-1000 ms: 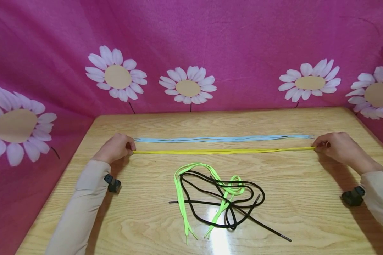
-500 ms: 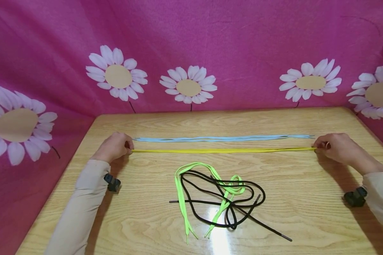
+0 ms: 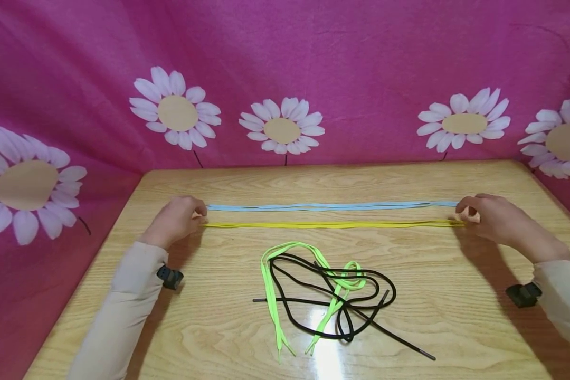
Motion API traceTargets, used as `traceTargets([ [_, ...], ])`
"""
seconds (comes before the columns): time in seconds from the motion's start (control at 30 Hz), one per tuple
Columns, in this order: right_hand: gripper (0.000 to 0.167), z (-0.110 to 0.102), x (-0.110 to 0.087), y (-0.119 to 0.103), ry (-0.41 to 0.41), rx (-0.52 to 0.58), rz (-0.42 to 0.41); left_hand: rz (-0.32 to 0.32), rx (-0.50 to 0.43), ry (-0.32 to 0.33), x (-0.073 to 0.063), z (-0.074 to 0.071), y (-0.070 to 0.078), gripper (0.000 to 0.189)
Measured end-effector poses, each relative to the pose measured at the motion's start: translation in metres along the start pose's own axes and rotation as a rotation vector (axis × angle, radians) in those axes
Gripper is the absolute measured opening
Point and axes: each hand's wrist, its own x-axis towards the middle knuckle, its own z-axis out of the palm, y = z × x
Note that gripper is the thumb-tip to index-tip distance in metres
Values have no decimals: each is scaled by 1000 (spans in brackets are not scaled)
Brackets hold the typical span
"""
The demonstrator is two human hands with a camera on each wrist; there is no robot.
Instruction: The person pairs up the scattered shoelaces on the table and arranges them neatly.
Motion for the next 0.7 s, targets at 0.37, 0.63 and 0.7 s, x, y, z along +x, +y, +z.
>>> traceTargets([
  [0.37,22,13,18,-129,79,164,-455,274,-44,-122,11,37,87,11],
  [0.63,13,27,20,-180,45,162,-561,349,-86,-116,16,55,108,11],
  [0.7,12,31,21,-185,47,150,-567,348,-93,-131,16,57,110,9],
])
